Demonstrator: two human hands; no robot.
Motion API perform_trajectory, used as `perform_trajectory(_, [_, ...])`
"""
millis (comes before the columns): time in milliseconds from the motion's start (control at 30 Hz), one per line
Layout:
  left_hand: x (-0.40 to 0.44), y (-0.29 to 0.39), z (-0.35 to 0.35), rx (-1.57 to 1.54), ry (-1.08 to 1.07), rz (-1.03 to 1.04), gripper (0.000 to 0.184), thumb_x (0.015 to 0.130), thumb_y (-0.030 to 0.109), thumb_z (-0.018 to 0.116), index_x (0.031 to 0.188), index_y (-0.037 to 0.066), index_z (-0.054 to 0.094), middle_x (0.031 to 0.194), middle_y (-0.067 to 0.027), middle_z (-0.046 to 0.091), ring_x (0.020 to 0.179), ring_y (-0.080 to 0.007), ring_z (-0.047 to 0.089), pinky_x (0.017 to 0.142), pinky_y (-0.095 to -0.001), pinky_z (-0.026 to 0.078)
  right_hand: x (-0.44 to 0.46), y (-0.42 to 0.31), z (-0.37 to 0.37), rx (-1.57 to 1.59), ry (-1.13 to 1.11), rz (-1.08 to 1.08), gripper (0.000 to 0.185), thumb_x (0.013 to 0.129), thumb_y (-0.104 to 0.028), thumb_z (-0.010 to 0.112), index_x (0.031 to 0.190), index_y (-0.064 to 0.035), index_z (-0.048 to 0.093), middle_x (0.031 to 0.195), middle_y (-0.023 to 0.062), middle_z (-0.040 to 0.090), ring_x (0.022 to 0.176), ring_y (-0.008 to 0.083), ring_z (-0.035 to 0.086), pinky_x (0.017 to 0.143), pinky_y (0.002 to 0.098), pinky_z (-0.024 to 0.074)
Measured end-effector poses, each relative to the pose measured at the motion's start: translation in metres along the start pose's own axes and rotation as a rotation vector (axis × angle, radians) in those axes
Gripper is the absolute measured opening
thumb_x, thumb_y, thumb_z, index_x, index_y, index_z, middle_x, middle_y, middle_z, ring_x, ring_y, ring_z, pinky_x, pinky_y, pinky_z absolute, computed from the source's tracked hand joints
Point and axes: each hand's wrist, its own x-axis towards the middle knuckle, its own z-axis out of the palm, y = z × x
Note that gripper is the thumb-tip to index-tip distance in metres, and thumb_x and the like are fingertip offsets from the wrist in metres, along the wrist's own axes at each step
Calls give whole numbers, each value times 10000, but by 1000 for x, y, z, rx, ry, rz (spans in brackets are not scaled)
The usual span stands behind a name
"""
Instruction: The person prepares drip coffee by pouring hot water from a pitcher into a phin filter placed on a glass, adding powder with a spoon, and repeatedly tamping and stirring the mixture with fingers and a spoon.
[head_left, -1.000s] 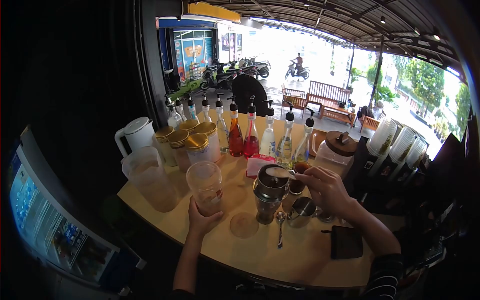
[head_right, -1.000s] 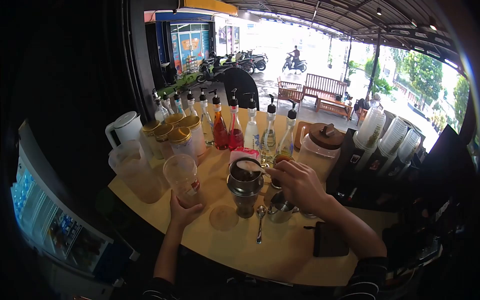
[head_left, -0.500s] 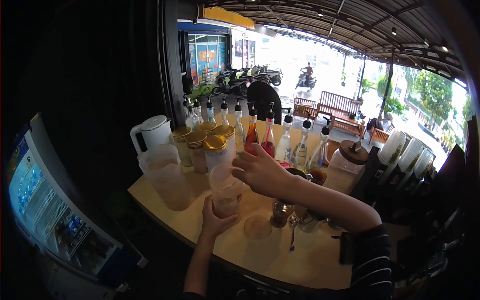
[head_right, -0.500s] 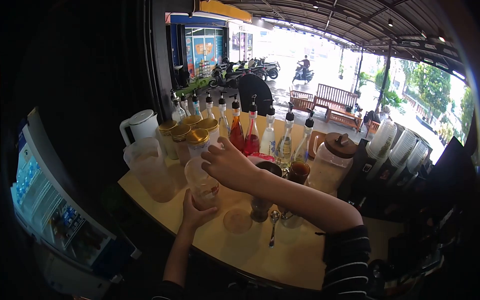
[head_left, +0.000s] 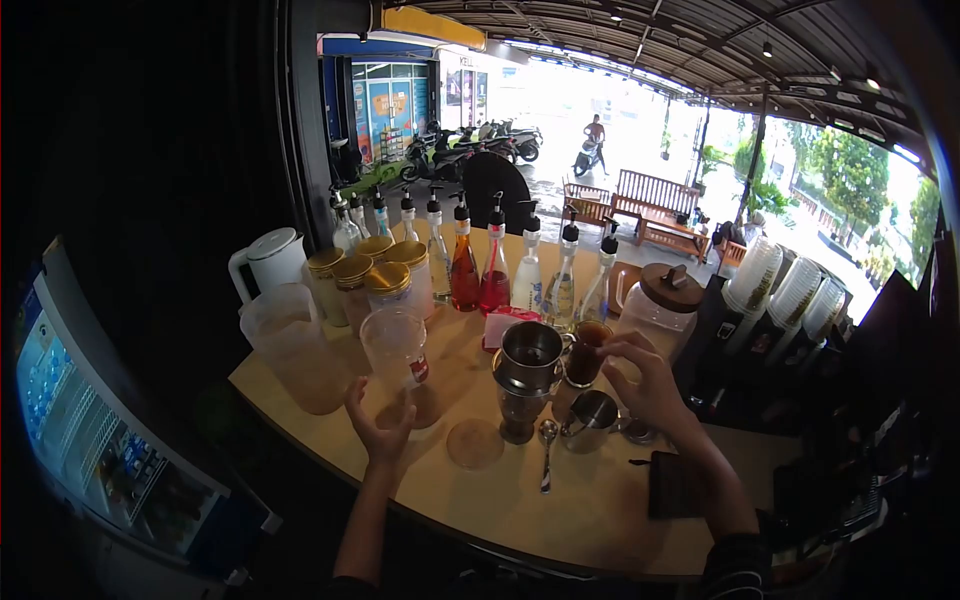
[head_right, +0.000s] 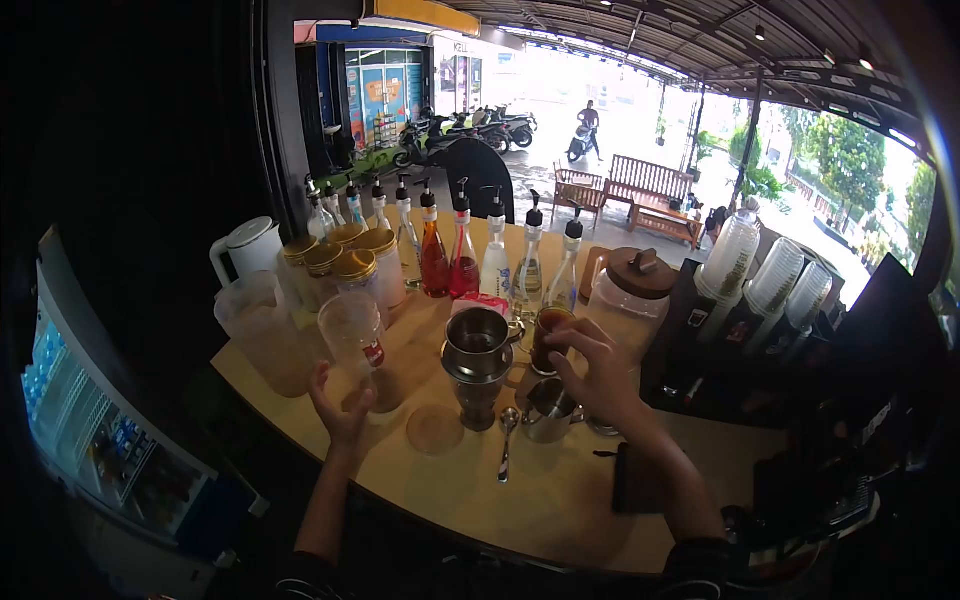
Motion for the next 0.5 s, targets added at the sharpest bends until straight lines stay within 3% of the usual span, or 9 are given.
perform_trajectory(33, [1, 2, 0, 106, 52, 128, 801, 640, 204, 798, 1307, 36, 389, 1267, -146, 466, 1212, -285, 436, 1040, -412, 326, -14, 11, -4, 1, 3, 3, 226, 811, -106, 661, 1023, -27, 649, 1020, 122, 598, 931, 289, 592, 855, 374, 466])
perform_trajectory(67, [-1, 5, 4, 108, 46, 130, 801, 640, 204, 798, 1307, 36, 389, 1267, -146, 466, 1212, -285, 436, 1040, -412, 326, -29, 20, -6, -3, -21, 87, 232, 813, -103, 658, 1029, -18, 645, 1008, 129, 600, 909, 274, 603, 824, 362, 479])
perform_trajectory(133, [8, 48, 19, 56, -111, 340, 725, 686, 204, 766, 1297, 45, 410, 1240, -144, 478, 1155, -292, 468, 1014, -413, 348, -54, 32, 0, -6, -45, 176, 238, 815, -99, 655, 1035, -9, 642, 997, 136, 602, 887, 258, 615, 792, 350, 492])
perform_trajectory(167, [13, 66, 30, 55, -116, 342, 725, 686, 204, 766, 1297, 45, 410, 1240, -144, 478, 1155, -292, 468, 1014, -413, 348, -64, 37, 5, 9, -65, 278, 234, 825, -102, 645, 1037, -1, 639, 981, 135, 606, 884, 243, 619, 783, 344, 493])
perform_trajectory(300, [29, 120, 78, -258, -383, 204, 815, 681, 266, 809, 1335, 34, 383, 1284, -157, 474, 1223, -277, 453, 1022, -408, 370, -90, 45, 17, 43, -102, 478, 213, 855, -107, 615, 1034, 6, 636, 936, 137, 612, 860, 225, 633, 744, 332, 497])
perform_trajectory(400, [37, 146, 100, -397, -530, 118, 892, 647, 265, 851, 1351, 18, 362, 1291, -155, 492, 1243, -266, 465, 1038, -405, 384, -97, 52, 24, 40, 11, 413, 207, 867, -114, 606, 1028, 15, 628, 940, 140, 620, 830, 239, 641, 736, 338, 497])
perform_trajectory(500, [42, 149, 114, -330, -563, -12, 932, 631, 244, 872, 1364, 3, 349, 1276, -156, 515, 1213, -255, 508, 1023, -390, 420, -102, 62, 28, 76, 53, 464, 208, 872, -120, 605, 1022, 22, 623, 953, 142, 624, 822, 246, 642, 734, 341, 497])
